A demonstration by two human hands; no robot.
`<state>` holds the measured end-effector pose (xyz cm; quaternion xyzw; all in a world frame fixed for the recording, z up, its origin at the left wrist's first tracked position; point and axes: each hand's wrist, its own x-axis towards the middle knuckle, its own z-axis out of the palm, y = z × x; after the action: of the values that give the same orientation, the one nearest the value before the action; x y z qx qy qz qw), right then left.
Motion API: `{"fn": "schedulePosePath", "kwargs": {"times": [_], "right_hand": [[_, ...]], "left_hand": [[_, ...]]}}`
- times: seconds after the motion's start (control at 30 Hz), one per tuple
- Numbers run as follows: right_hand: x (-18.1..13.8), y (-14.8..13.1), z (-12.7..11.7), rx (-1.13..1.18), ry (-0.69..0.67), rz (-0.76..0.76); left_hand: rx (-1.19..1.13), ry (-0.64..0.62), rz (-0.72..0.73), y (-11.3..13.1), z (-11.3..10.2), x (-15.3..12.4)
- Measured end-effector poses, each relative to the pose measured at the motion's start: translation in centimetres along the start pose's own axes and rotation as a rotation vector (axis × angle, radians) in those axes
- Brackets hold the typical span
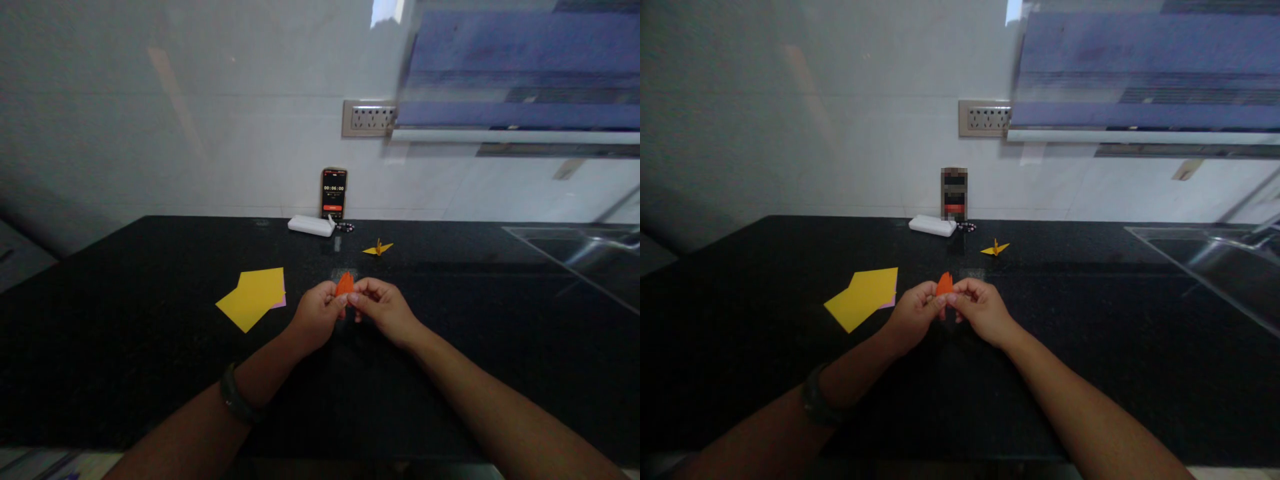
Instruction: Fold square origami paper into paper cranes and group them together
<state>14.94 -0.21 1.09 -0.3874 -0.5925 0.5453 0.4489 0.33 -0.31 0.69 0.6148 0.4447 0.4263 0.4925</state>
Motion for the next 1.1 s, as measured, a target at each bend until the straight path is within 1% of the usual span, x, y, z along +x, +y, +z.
{"fn": "schedulePosePath", "kwargs": {"times": [0.17,0.3,0.43,0.53,0.6,0.7,0.87,1.1], "right_hand": [[0.16,0.22,-0.47,-0.001,0.053,-0.035],[0.25,0.41,-0.53,-0.057,0.091,-0.065],[0.09,0.69,-0.29,-0.151,0.168,-0.193],[-0.03,0.83,-0.21,-0.289,0.168,-0.289],[-0.07,0.85,-0.20,-0.324,0.164,-0.285],[-0.07,0.86,-0.19,-0.290,0.169,-0.224],[0.01,0.86,-0.18,-0.263,0.192,-0.191],[0.05,0.62,-0.18,-0.295,0.207,-0.234]], "left_hand": [[-0.172,0.044,-0.037,0.01,0.19,0.08],[-0.255,0.057,-0.056,0.04,0.21,0.19],[-0.280,0.083,-0.108,0.00,0.30,0.31],[-0.203,0.106,-0.100,0.05,0.37,0.31],[-0.159,0.112,-0.087,0.10,0.38,0.28],[-0.140,0.111,-0.071,0.09,0.32,0.27],[-0.133,0.098,-0.066,-0.16,0.22,0.38],[-0.095,0.089,-0.048,-0.47,0.21,0.45]]}}
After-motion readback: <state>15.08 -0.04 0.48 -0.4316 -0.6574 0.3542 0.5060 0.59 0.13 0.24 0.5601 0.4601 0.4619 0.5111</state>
